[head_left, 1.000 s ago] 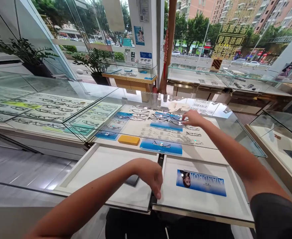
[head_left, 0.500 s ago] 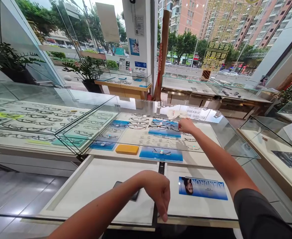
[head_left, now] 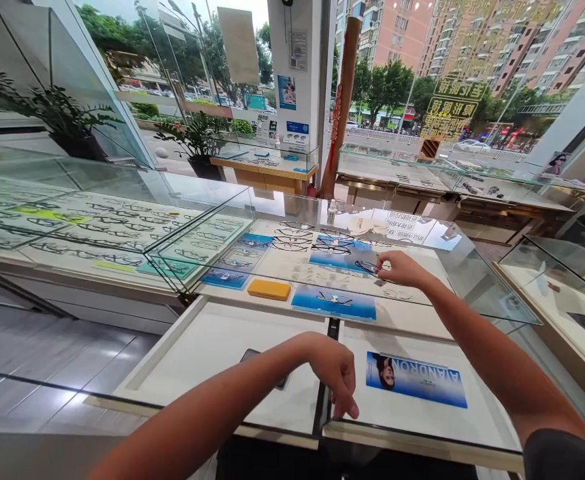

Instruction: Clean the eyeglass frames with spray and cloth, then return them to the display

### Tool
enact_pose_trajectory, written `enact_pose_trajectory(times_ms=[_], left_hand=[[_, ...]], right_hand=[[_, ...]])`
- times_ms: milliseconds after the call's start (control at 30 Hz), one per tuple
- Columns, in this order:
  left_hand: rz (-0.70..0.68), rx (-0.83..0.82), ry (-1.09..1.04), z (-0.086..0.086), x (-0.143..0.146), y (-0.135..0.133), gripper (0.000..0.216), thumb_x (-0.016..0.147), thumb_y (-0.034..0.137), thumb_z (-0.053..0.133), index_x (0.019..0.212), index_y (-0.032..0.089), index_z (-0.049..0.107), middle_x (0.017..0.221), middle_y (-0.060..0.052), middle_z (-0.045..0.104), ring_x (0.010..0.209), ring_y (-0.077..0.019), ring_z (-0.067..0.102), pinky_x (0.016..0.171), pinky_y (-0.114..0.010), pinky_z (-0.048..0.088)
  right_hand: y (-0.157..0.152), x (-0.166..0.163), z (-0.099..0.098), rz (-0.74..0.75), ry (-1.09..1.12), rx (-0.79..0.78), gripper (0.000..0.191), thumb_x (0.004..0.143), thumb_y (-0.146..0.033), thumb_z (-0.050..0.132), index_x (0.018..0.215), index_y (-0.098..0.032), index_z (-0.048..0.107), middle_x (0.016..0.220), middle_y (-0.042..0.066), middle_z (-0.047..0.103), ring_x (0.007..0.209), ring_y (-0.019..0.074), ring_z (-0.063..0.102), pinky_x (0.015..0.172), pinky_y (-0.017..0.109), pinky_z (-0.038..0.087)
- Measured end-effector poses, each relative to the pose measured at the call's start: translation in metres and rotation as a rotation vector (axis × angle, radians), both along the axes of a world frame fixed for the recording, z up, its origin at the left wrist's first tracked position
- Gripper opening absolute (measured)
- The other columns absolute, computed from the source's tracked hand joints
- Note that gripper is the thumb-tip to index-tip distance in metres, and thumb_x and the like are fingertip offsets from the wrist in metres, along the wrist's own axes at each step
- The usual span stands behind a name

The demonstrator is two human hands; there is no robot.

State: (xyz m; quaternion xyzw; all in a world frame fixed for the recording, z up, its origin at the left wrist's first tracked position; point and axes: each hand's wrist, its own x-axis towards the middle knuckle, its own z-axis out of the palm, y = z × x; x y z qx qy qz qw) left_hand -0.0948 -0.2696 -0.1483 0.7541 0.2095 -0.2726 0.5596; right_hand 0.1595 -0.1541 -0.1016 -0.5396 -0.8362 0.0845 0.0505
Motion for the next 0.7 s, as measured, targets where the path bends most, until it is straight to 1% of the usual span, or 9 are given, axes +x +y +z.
enact_pose_trajectory(times_ms=[67,133,233,300,367,433,533,600,700], left_hand=[[0.003,-0.008,-0.002,0.0,0.001,-0.001,0.022,0.083,0.046,0.085,0.073,0.027,0.082,0.088,0.003,0.083,0.102,-0.0178,0.074,0.089,-0.023,0.051],[-0.007,-0.005,-0.003,0.004,0.001,-0.001,0.025,0.084,0.048,0.083,0.072,0.027,0.082,0.088,0.002,0.083,0.101,-0.0179,0.074,0.088,-0.023,0.051],[-0.024,-0.023,-0.021,0.015,-0.006,0.002,0.028,0.085,0.051,0.082,0.073,0.026,0.082,0.088,0.001,0.083,0.097,-0.0183,0.074,0.086,-0.024,0.051],[0.008,-0.006,-0.085,0.022,-0.016,0.009,0.032,0.086,0.051,0.08,0.071,0.023,0.081,0.083,-0.002,0.082,0.087,-0.0182,0.073,0.079,-0.025,0.05],[0.16,0.159,-0.215,0.027,-0.028,0.022,0.043,0.09,0.056,0.074,0.066,0.02,0.075,0.073,-0.003,0.076,0.071,-0.016,0.066,0.068,-0.026,0.045],[0.486,0.476,-0.344,0.025,-0.042,0.041,0.055,0.092,0.06,0.068,0.057,0.019,0.058,0.056,0.0,0.06,0.055,-0.0123,0.048,0.058,-0.028,0.035],[0.939,1.012,-0.389,0.009,-0.061,0.073,0.056,0.091,0.058,0.063,0.057,0.02,0.038,0.052,0.003,0.041,0.056,-0.0123,0.036,0.059,-0.03,0.025],[1.103,1.231,-0.295,-0.006,-0.074,0.092,0.052,0.091,0.056,0.061,0.059,0.021,0.038,0.054,0.002,0.044,0.058,-0.014,0.038,0.06,-0.031,0.024],[1.191,1.404,-0.105,-0.029,-0.087,0.112,0.045,0.088,0.051,0.058,0.059,0.021,0.041,0.055,-0.002,0.049,0.057,-0.016,0.037,0.061,-0.033,0.019]], right_hand=[[-0.031,0.006,0.004,0.103,0.072,-0.102,0.012,0.083,-0.02,0.069,0.09,-0.024,0.078,0.104,0.0,0.083,0.101,0.0218,0.074,0.089,0.03,0.052],[-0.062,0.011,0.0,0.213,0.212,-0.307,0.013,0.08,-0.02,0.07,0.09,-0.024,0.077,0.103,0.001,0.082,0.102,0.0238,0.073,0.09,0.032,0.052],[-0.096,0.016,-0.024,0.237,0.163,-0.508,0.016,0.075,-0.019,0.073,0.09,-0.025,0.078,0.101,0.002,0.081,0.099,0.0243,0.071,0.087,0.032,0.05],[-0.106,0.019,-0.048,0.229,0.063,-0.541,0.016,0.074,-0.021,0.075,0.089,-0.025,0.079,0.101,0.003,0.081,0.098,0.0243,0.071,0.083,0.031,0.049],[-0.106,0.024,-0.074,0.215,-0.01,-0.495,0.013,0.074,-0.021,0.076,0.086,-0.025,0.079,0.099,0.002,0.081,0.095,0.0233,0.071,0.08,0.029,0.048],[-0.097,0.03,-0.097,0.184,-0.038,-0.45,0.01,0.076,-0.02,0.076,0.085,-0.024,0.078,0.097,0.003,0.081,0.095,0.023,0.071,0.081,0.029,0.047],[-0.07,0.036,-0.125,0.107,-0.073,-0.328,0.01,0.082,-0.019,0.072,0.089,-0.022,0.077,0.099,0.006,0.081,0.105,0.0258,0.07,0.091,0.032,0.046],[-0.047,0.035,-0.14,0.058,-0.101,-0.215,0.012,0.087,-0.019,0.066,0.093,-0.021,0.077,0.104,0.009,0.08,0.109,0.0266,0.069,0.1,0.035,0.044],[-0.009,0.027,-0.158,0.013,-0.138,-0.053,0.015,0.09,-0.018,0.062,0.093,-0.021,0.077,0.106,0.011,0.079,0.112,0.0278,0.067,0.118,0.044,0.032]])
